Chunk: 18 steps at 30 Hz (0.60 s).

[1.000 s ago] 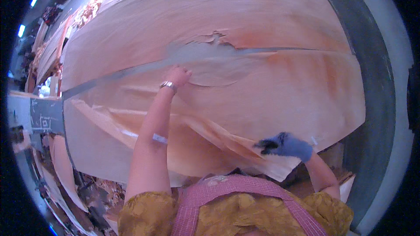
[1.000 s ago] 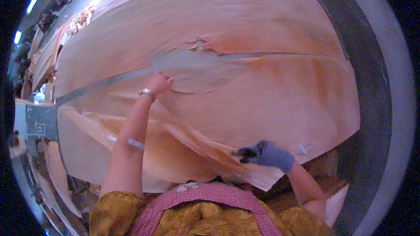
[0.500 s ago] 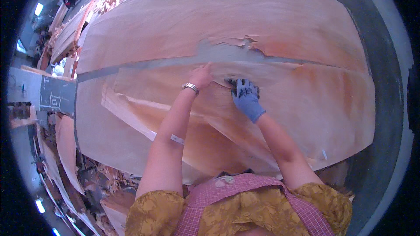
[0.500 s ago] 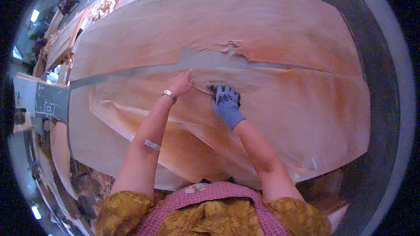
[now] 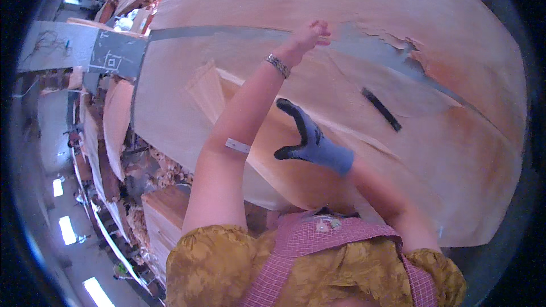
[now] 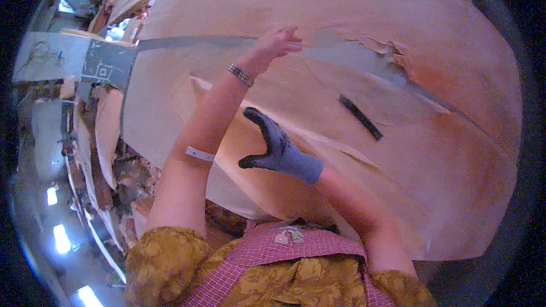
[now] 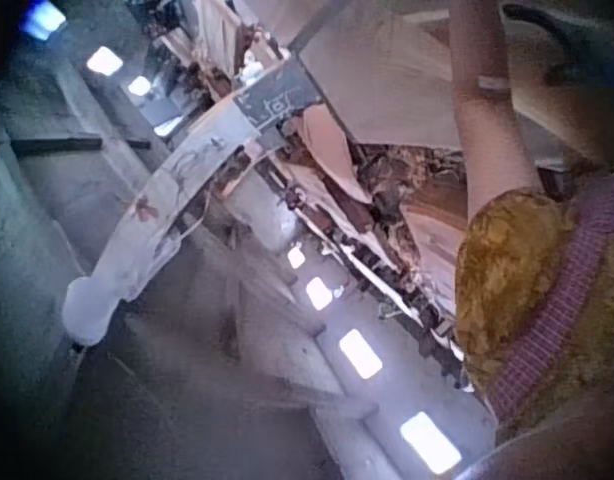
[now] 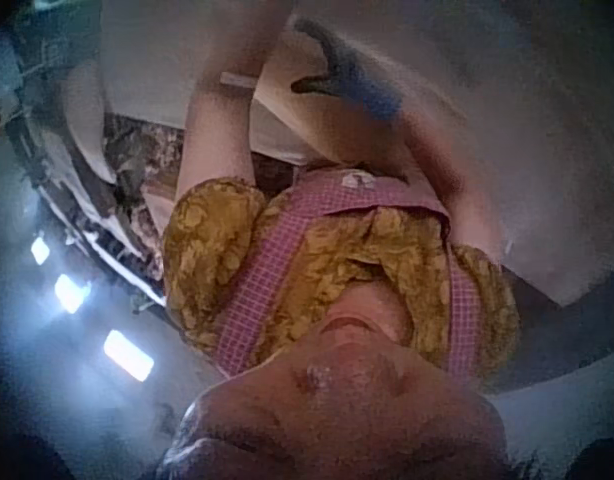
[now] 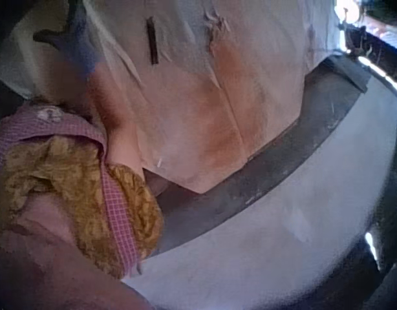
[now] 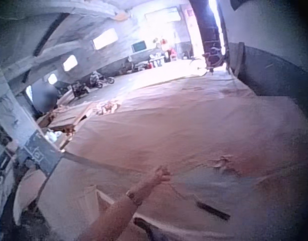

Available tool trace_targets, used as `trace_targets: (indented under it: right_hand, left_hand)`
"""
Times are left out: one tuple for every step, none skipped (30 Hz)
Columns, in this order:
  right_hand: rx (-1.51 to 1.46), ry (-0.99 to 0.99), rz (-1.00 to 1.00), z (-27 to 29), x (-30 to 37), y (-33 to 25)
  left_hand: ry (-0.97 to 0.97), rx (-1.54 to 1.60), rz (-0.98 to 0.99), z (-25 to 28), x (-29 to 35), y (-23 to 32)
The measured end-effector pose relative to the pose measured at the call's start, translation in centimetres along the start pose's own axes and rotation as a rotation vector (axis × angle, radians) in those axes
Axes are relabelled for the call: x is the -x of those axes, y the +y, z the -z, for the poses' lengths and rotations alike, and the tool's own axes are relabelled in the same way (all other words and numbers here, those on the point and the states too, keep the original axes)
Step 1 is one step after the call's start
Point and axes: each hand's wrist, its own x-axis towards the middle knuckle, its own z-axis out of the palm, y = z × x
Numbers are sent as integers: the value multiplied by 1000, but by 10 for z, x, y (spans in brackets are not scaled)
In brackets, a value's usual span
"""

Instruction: The person uses a cutting tool and adhesive strips to patch cracks in thin wood veneer sheets, measuring the strips with a tape measure before applying them to the surface.

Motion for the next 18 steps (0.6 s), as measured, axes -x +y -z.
trace_targets:
  right_hand:
    - [-82, -44, 114, -10, -17, -5]
    - [-287, -62, 114, -26, -32, -7]
    - [-490, -80, 109, -43, -44, -9]
    - [-692, -111, 92, -57, -54, -13]
    - [-736, -158, 120, -67, -60, -17]
    - [-812, -234, 36, -74, -65, -20]
    - [-880, -309, -57, -79, -67, -25]
    - [-945, -381, -151, -84, -70, -30]
    - [-838, -341, -130, -90, -68, -37]
    - [-757, -370, -184, -92, -68, -36]
    - [-678, -406, -243, -94, -65, -34]
    - [-596, -441, -298, -97, -63, -33]
    - [-601, -447, -280, -99, -61, -33]
    - [-607, -453, -261, -100, -58, -33]
    - [-612, -459, -241, -101, -57, -34]
    - [-567, -516, -240, -97, -57, -36]
    - [-530, -583, -241, -93, -57, -42]
    - [-493, -649, -241, -87, -57, -51]
  left_hand:
    - [43, 72, -12, 9, 9, 14]
    - [78, 107, -35, 20, 14, 21]
    - [110, 140, -59, 27, 18, 29]
    - [151, 183, -84, 38, 21, 31]
    - [173, 188, -89, 49, 25, 34]
    - [192, 191, -94, 59, 28, 37]
    - [208, 203, -98, 69, 30, 37]
    - [237, 198, -95, 78, 34, 35]
    - [264, 192, -92, 86, 37, 34]
    - [289, 186, -93, 92, 40, 34]
    - [310, 135, -121, 102, 41, 24]
    - [330, 82, -147, 110, 44, 12]
    - [335, 33, -175, 113, 45, 6]
    - [366, -183, -186, 116, 48, -1]
    - [395, -399, -195, 119, 53, -9]
    - [419, -616, -208, 120, 57, -13]
    - [427, -810, -247, 125, 65, -23]
    - [433, -1006, -285, 130, 74, -32]
